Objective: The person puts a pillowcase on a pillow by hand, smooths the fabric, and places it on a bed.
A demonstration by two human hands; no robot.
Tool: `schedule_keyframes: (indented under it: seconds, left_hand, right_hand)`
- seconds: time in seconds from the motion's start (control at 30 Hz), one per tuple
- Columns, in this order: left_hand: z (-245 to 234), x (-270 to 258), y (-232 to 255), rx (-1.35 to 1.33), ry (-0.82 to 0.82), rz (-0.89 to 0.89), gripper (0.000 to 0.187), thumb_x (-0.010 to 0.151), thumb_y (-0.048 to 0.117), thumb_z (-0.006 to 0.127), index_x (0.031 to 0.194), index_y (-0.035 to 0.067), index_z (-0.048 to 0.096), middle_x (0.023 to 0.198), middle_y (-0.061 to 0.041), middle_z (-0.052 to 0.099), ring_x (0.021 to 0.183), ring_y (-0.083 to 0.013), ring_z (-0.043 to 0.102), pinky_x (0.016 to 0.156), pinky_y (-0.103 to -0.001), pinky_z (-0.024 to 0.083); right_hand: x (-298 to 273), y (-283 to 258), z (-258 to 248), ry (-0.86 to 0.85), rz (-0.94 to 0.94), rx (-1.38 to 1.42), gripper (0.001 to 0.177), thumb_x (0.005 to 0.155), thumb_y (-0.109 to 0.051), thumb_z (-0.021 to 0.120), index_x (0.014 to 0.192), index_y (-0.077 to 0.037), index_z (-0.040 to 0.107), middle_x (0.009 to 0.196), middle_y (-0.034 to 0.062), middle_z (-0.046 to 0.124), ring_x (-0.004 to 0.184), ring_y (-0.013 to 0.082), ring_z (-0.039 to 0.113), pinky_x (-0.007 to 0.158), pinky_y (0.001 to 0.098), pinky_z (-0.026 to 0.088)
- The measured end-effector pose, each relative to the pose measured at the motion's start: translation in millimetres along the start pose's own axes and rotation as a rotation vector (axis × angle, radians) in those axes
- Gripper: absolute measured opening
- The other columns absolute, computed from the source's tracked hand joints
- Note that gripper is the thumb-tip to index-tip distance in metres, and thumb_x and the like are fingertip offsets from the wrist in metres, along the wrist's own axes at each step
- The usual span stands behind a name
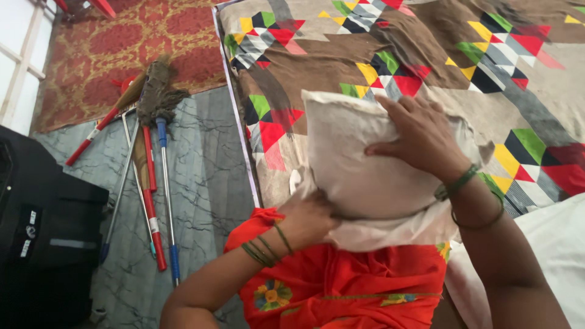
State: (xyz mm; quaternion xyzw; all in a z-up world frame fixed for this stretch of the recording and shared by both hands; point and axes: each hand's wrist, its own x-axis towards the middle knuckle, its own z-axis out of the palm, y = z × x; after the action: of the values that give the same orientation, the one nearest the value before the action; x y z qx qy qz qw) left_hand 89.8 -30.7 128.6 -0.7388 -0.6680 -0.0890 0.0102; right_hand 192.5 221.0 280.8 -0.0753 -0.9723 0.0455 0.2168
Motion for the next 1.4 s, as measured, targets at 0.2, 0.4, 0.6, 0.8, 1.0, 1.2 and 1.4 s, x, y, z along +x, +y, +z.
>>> schedule_keyframes:
  seconds: [0.2,0.4,0.6,0.8,1.0,1.2,1.4]
  left_hand:
    - [-16.5,9.3,24.3,-0.488,-0.142,0.137,0.021,0.091,0.033,0.069,0.094,0.013,0.064,0.082,-0.008,0.069,0.082,-0.0345,0.068,0.075,-0.051,0.052]
    - [-66.2,14.2,14.3,-0.64,-0.165,-0.106,0.027,0.098,0.037,0.061,0.103,0.01,0.059,0.08,-0.014,0.069,0.079,-0.0411,0.067,0.072,-0.054,0.05]
    - [-89.4,5.5,-2.9,-0.197,-0.188,-0.174,0.032,0.086,0.043,0.072,0.089,0.011,0.068,0.083,-0.017,0.071,0.083,-0.0409,0.069,0.074,-0.054,0.052]
    - [-117.7,-3.1,-19.9,-0.647,0.158,0.009,0.023,0.086,0.023,0.08,0.093,0.006,0.064,0.083,-0.012,0.066,0.076,-0.0321,0.066,0.066,-0.041,0.052]
    - [-122.8,4.1,-10.8,-0.664,0.497,-0.011,0.018,0.087,0.008,0.08,0.099,0.006,0.066,0.088,-0.008,0.061,0.075,-0.0245,0.066,0.065,-0.036,0.052]
    - [-108.4,42.1,-11.1,-0.73,0.584,-0.098,0.022,0.089,0.01,0.079,0.1,0.005,0.06,0.091,-0.009,0.062,0.076,-0.0167,0.063,0.066,-0.033,0.051]
    - [-67.4,63.8,-45.5,-1.091,0.104,-0.257,0.017,0.096,0.019,0.071,0.096,0.004,0.062,0.076,-0.001,0.06,0.074,-0.0043,0.051,0.065,-0.026,0.046]
  right_hand:
    - [-14.4,-11.0,3.0,-0.17,-0.032,0.029,0.092,0.062,-0.062,0.083,0.14,-0.017,0.061,0.092,0.0078,0.065,0.094,0.0295,0.063,0.083,0.0444,0.045]
    - [-20.0,-8.3,-1.2,-0.137,-0.036,0.08,0.092,0.061,-0.059,0.084,0.141,-0.019,0.062,0.085,0.0077,0.062,0.087,0.0291,0.061,0.075,0.044,0.044]
    - [-26.0,-6.3,-1.9,-0.213,0.047,0.11,0.089,0.06,-0.056,0.087,0.14,-0.026,0.062,0.091,0.0085,0.063,0.087,0.0273,0.062,0.076,0.0429,0.045]
    - [-38.3,-7.7,-1.7,-0.091,-0.342,0.252,0.084,0.07,-0.045,0.081,0.144,-0.016,0.056,0.146,0.0063,0.058,0.111,0.0315,0.061,0.086,0.0493,0.044]
    - [-49.1,-14.2,-5.4,-0.296,-0.446,0.261,0.042,0.072,-0.022,0.076,0.114,-0.02,0.072,0.139,-0.0063,0.066,0.1,0.0227,0.061,0.085,0.0415,0.045]
    - [-53.2,-35.6,1.9,-0.666,-0.425,0.135,0.02,0.076,-0.027,0.077,0.096,-0.024,0.076,0.099,-0.0057,0.07,0.103,0.0196,0.06,0.09,0.0385,0.041]
    - [-54.6,-41.1,17.3,-0.361,-0.585,0.548,0.027,0.07,-0.018,0.076,0.095,-0.009,0.075,0.107,0.0073,0.069,0.111,0.0309,0.057,0.087,0.0446,0.038]
